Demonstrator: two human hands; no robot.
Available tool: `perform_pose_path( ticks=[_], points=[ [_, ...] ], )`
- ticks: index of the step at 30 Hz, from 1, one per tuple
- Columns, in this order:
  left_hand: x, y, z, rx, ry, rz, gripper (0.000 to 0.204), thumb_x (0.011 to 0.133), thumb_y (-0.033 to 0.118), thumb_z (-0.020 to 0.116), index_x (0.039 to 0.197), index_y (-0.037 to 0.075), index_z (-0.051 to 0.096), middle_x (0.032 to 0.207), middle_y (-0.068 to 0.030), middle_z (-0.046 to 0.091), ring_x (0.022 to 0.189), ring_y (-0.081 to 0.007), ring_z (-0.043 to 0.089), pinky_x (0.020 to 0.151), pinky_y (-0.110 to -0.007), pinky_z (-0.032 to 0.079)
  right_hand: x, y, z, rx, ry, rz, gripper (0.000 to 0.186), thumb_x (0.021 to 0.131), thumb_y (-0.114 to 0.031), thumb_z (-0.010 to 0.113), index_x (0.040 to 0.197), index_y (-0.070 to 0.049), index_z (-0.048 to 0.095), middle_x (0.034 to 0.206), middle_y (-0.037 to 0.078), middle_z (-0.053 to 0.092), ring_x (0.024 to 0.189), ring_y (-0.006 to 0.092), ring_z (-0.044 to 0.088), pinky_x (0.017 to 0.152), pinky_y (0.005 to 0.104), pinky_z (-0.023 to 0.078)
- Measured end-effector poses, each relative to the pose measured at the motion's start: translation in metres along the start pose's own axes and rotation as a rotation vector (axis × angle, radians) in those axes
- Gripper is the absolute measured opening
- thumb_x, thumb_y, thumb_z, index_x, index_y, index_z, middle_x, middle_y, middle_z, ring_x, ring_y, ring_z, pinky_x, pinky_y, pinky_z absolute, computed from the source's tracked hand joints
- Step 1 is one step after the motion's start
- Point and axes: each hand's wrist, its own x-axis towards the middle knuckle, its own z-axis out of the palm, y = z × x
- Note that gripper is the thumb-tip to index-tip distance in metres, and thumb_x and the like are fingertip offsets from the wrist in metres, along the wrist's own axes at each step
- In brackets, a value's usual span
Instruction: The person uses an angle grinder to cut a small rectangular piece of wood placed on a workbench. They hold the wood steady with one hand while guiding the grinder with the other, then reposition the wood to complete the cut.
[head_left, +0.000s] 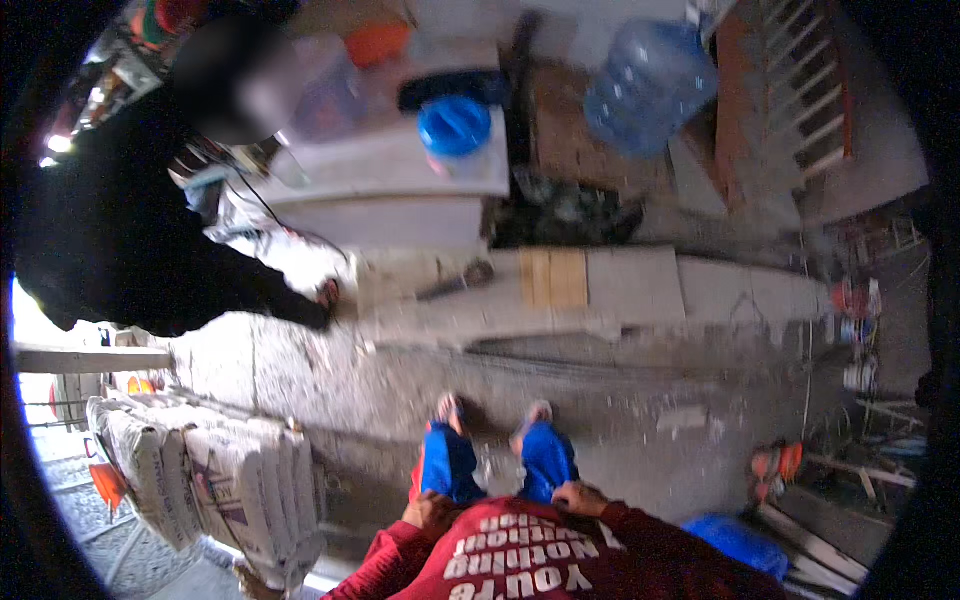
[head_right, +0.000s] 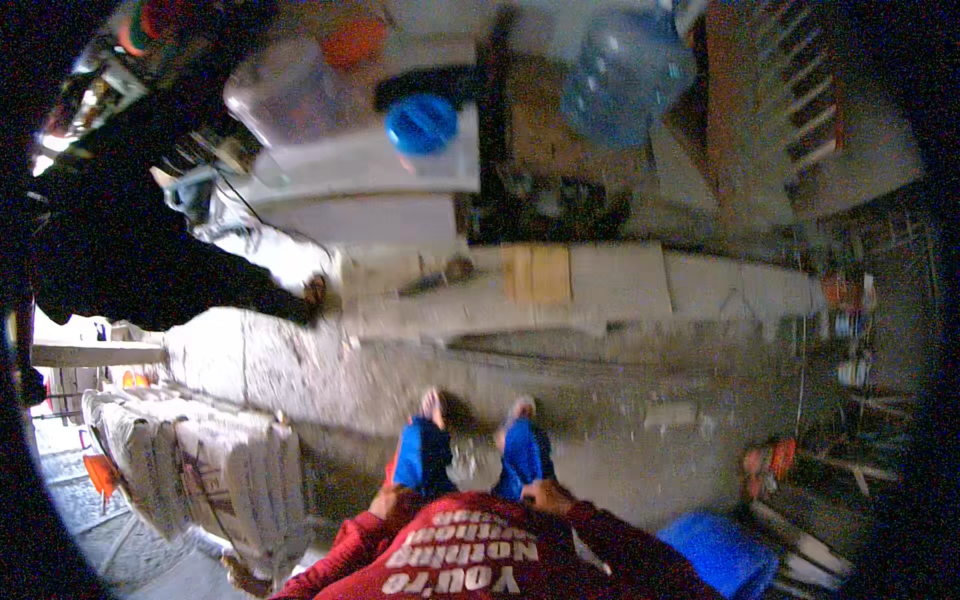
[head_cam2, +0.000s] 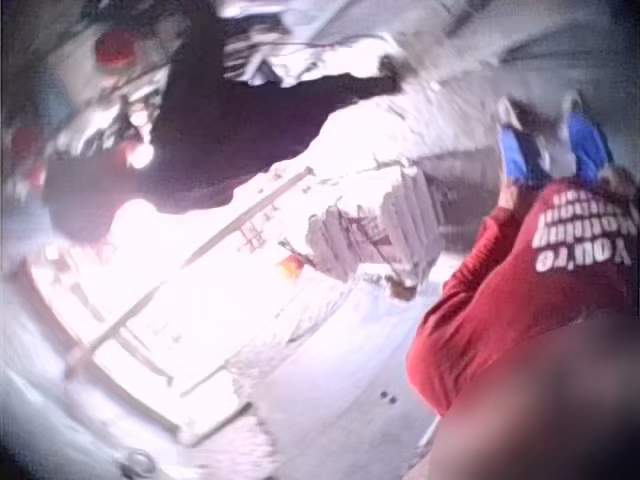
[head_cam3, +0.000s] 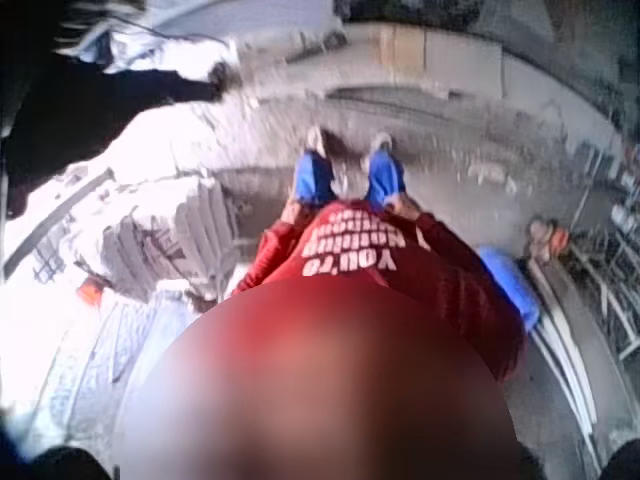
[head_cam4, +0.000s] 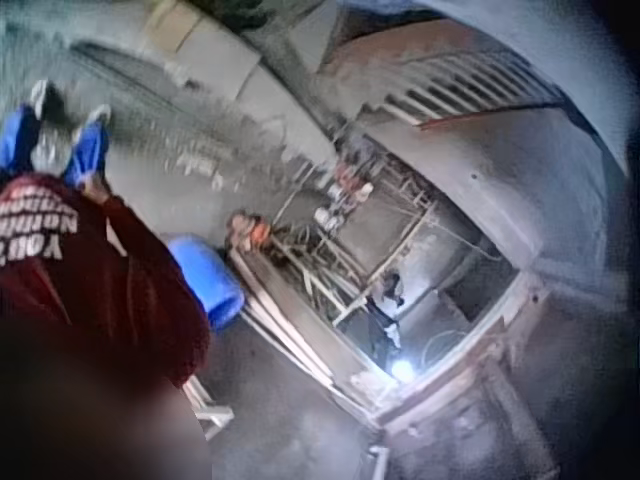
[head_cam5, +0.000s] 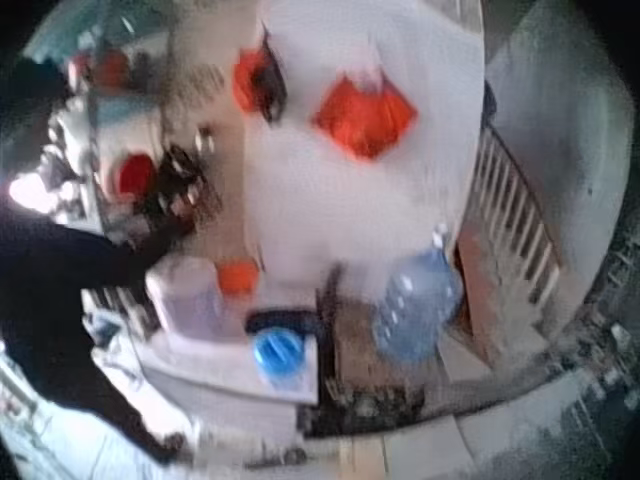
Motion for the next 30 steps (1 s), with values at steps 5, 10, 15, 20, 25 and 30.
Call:
perform_pose_path(
  ticks=[5,10,15,20,25,30],
  points=[
    [-0.009,0.045,0.067,-0.090,-0.022,-0.472,0.028,0.093,0.036,0.055,0.090,0.008,0.058,0.079,-0.0221,0.064,0.074,-0.0444,0.063,0.064,-0.055,0.049,-0.047,-0.006,-0.025,-0.090,0.112,0.511,0.032,0.092,-0.035,0.059,0.079,-0.006,0.059,0.074,0.014,0.061,0.071,0.0338,0.061,0.064,0.0440,0.046],
    [-0.037,0.111,0.055,-0.134,-0.143,-0.662,0.034,0.095,0.040,0.049,0.095,0.010,0.064,0.081,-0.0253,0.065,0.079,-0.0461,0.064,0.066,-0.055,0.049,-0.077,-0.036,-0.040,0.332,0.067,0.572,0.037,0.097,-0.036,0.054,0.081,-0.003,0.055,0.072,0.017,0.056,0.071,0.0291,0.061,0.064,0.0409,0.044],
    [0.017,0.096,0.066,-0.160,-0.433,-0.607,0.030,0.093,0.035,0.056,0.095,0.006,0.063,0.086,-0.0240,0.065,0.082,-0.0458,0.063,0.068,-0.052,0.050,-0.127,-0.005,-0.023,0.643,0.156,0.580,0.031,0.096,-0.033,0.057,0.088,-0.003,0.060,0.081,0.012,0.062,0.079,0.0242,0.061,0.075,0.0367,0.048],
    [0.143,0.077,0.238,-0.702,-0.568,-0.323,0.052,0.082,0.044,0.072,0.119,0.009,0.060,0.111,-0.0158,0.064,0.102,-0.0327,0.063,0.090,-0.040,0.050,-0.185,0.032,0.008,0.501,0.296,0.754,0.024,0.095,-0.025,0.059,0.099,-0.002,0.064,0.098,0.010,0.066,0.092,0.0176,0.061,0.083,0.0345,0.049],
    [0.141,0.053,0.313,-0.524,-0.753,0.017,0.053,0.078,0.043,0.074,0.116,0.008,0.061,0.110,-0.0157,0.065,0.102,-0.0348,0.062,0.089,-0.043,0.050,-0.213,0.000,0.043,0.802,0.357,0.670,0.034,0.084,-0.005,0.064,0.117,-0.003,0.058,0.118,0.011,0.056,0.115,0.0224,0.053,0.097,0.0381,0.047],
    [0.124,0.037,0.292,-0.558,-0.948,-0.050,0.047,0.080,0.038,0.072,0.113,0.007,0.063,0.107,-0.0159,0.066,0.100,-0.0340,0.063,0.088,-0.042,0.050,-0.211,-0.012,0.058,0.715,0.162,0.770,0.028,0.089,-0.020,0.060,0.112,-0.005,0.066,0.106,0.013,0.068,0.099,0.0247,0.063,0.091,0.0389,0.048]
  ],
)
